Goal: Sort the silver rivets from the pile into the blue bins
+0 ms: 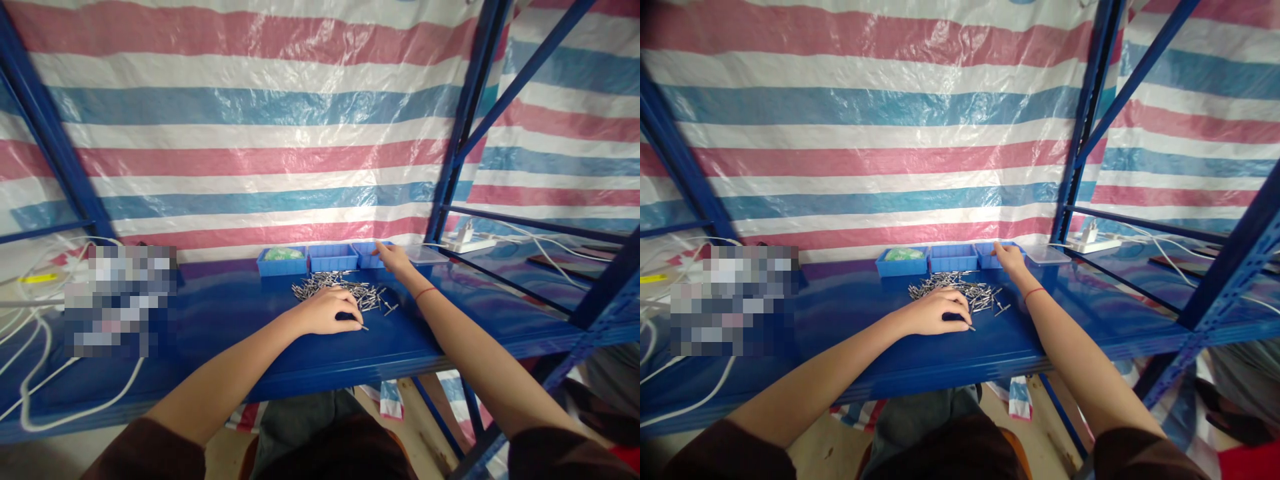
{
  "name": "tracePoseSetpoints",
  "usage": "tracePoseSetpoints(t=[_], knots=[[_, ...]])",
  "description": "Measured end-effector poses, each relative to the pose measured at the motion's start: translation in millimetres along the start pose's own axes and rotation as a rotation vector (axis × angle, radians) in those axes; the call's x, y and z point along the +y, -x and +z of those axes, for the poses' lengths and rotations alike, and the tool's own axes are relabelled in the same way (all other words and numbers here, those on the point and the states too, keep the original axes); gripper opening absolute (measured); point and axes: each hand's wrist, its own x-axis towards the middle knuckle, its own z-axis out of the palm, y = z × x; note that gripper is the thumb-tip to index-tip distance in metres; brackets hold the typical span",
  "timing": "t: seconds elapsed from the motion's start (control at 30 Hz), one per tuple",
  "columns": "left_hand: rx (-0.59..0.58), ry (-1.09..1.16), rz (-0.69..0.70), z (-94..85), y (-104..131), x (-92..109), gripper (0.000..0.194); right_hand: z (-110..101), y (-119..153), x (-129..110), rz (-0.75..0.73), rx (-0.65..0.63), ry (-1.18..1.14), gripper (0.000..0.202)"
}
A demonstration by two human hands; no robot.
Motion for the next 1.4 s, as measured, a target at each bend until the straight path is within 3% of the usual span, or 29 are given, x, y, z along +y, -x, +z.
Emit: tracePoseSetpoints(t=[0.1,0.2,0.27,0.4,0.53,0.77,0.97,1.2,1.4], knots=[[0.011,-0.02,-0.008,1.6,-1.1,-1.9,0.017,4.5,6.0,-16.9,0.125,0.076,0.005,0.05],[0.076,-0.02,-0.07,3.0,-1.9,-9.4,0.018,7.5,12.1,-31.6,-0.006,0.025,0.092,0.042],[0.177,-0.011,-0.163,3.0,-1.5,-18.3,0.019,10.9,17.0,-39.9,-0.126,-0.071,0.141,0.036],[0.385,-0.012,-0.357,1.0,2.6,-40.4,0.019,24.4,31.4,-57.3,-0.258,-0.405,0.038,0.023],[0.428,-0.031,-0.417,-0.2,6.7,-54.5,0.017,38.6,46.2,-72.5,-0.281,-0.613,-0.067,0.023],[0.453,-0.036,-0.403,0.0,6.6,-53.8,0.017,49.6,51.3,-78.8,-0.326,-0.527,-0.112,0.029],[0.613,0.221,-0.514,0.2,3.6,-53.8,0.016,53.3,48.5,-81.5,-0.181,-0.421,-0.263,0.031],[0.754,0.354,-0.482,-1.0,1.6,-53.5,0.017,54.5,50.4,-82.0,-0.114,-0.584,-0.316,0.031],[0.772,0.403,-0.445,-0.6,0.9,-53.0,0.019,53.2,55.1,-87.2,-0.127,-0.664,-0.302,0.031]])
